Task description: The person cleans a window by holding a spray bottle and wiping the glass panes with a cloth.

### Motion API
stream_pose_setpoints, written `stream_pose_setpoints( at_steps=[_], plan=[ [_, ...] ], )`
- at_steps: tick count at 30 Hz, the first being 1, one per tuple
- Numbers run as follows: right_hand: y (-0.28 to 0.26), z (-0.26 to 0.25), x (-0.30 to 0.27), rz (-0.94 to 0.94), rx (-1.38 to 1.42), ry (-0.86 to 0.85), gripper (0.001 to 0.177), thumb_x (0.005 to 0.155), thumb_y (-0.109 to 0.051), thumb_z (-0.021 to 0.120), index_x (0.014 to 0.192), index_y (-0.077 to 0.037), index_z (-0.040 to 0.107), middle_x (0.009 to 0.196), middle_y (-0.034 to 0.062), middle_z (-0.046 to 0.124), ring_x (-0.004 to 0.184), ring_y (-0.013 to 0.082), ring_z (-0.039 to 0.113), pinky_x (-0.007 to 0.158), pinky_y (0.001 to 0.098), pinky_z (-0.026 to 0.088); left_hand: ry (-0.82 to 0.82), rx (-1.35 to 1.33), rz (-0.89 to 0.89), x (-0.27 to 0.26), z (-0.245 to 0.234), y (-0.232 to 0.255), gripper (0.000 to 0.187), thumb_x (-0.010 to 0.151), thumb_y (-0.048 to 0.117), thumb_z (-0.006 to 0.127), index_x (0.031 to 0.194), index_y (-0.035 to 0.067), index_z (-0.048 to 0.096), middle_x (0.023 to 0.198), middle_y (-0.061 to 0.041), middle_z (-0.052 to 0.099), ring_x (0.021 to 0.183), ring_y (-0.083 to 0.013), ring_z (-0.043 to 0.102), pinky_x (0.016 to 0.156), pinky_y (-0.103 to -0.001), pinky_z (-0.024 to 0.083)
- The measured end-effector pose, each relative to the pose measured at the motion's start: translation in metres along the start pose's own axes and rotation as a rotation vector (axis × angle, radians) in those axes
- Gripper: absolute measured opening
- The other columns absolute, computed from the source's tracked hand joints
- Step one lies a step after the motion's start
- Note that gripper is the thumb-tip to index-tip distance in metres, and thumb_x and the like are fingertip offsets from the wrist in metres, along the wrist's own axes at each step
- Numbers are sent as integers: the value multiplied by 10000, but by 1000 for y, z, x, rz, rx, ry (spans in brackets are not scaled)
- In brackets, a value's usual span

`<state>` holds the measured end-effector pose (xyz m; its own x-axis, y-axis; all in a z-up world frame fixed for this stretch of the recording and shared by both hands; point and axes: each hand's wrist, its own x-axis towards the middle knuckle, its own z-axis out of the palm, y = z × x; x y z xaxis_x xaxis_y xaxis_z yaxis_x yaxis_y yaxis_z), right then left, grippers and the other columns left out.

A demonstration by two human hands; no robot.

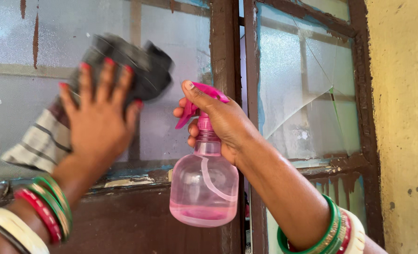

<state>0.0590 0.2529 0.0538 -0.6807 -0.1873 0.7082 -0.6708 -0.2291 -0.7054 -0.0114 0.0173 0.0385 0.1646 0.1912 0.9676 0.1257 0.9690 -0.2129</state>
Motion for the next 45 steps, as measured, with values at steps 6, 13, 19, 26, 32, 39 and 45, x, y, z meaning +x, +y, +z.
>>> stream_pose_setpoints(
  at_steps=[6, 13, 19, 26, 32, 39, 45],
  plan=[
    [9, 14, 16, -44, 23, -44, 474, 828, -473, 758, 1001, -37, 689, 853, 93, 736, 504, 114, 616, 421, 317, 570, -63, -104, 151, -28, -4, 20, 681, 938, 481, 515, 1572, 248, 427, 1656, -75, 368, 1541, -366, 265, 1193, -722, 147],
    [-14, 32, 28, -79, -46, -62, 506, 811, -507, 753, 962, -30, 672, 811, 75, 709, 499, 114, 617, 425, 324, 591, 33, -60, -13, 20, -2, -20, 649, 1041, 471, 501, 1628, 204, 427, 1707, -133, 352, 1579, -441, 224, 1178, -778, 128],
    [-15, 42, 22, -58, -5, -96, 497, 823, -498, 751, 956, -28, 663, 814, 80, 713, 499, 103, 607, 430, 321, 588, -172, 486, 144, -43, 4, 36, 785, 914, 603, 474, 1597, 219, 436, 1734, -67, 336, 1591, -372, 205, 1197, -666, 141],
    [-16, 23, -7, -58, -29, -80, 484, 828, -484, 745, 989, -31, 686, 856, 96, 729, 496, 102, 608, 424, 315, 578, -119, -52, 103, -5, 8, 1, 695, 948, 516, 436, 1591, 258, 382, 1658, -79, 311, 1543, -369, 196, 1169, -743, 104],
    [-26, -10, -22, -37, -41, -40, 488, 833, -495, 739, 997, -40, 682, 865, 78, 749, 500, 99, 601, 426, 314, 575, -22, -72, -55, 45, 20, -20, 680, 1017, 464, 419, 1635, 196, 324, 1704, -154, 242, 1547, -494, 138, 1104, -804, 51],
    [-25, -32, -28, -22, 1, -41, 459, 862, -473, 728, 1008, -41, 680, 879, 80, 745, 497, 103, 590, 414, 310, 551, -218, -126, 246, -38, 18, 81, 692, 885, 388, 502, 1537, 246, 319, 1643, -62, 246, 1514, -378, 142, 1118, -739, 112],
    [-20, -52, -40, 56, -36, -82, 445, 873, -466, 713, 995, -39, 686, 871, 77, 740, 486, 106, 582, 402, 306, 544, -277, -71, 107, -30, 3, 63, 703, 900, 390, 492, 1578, 318, 323, 1675, 11, 250, 1560, -316, 158, 1149, -724, 100]
  ],
)
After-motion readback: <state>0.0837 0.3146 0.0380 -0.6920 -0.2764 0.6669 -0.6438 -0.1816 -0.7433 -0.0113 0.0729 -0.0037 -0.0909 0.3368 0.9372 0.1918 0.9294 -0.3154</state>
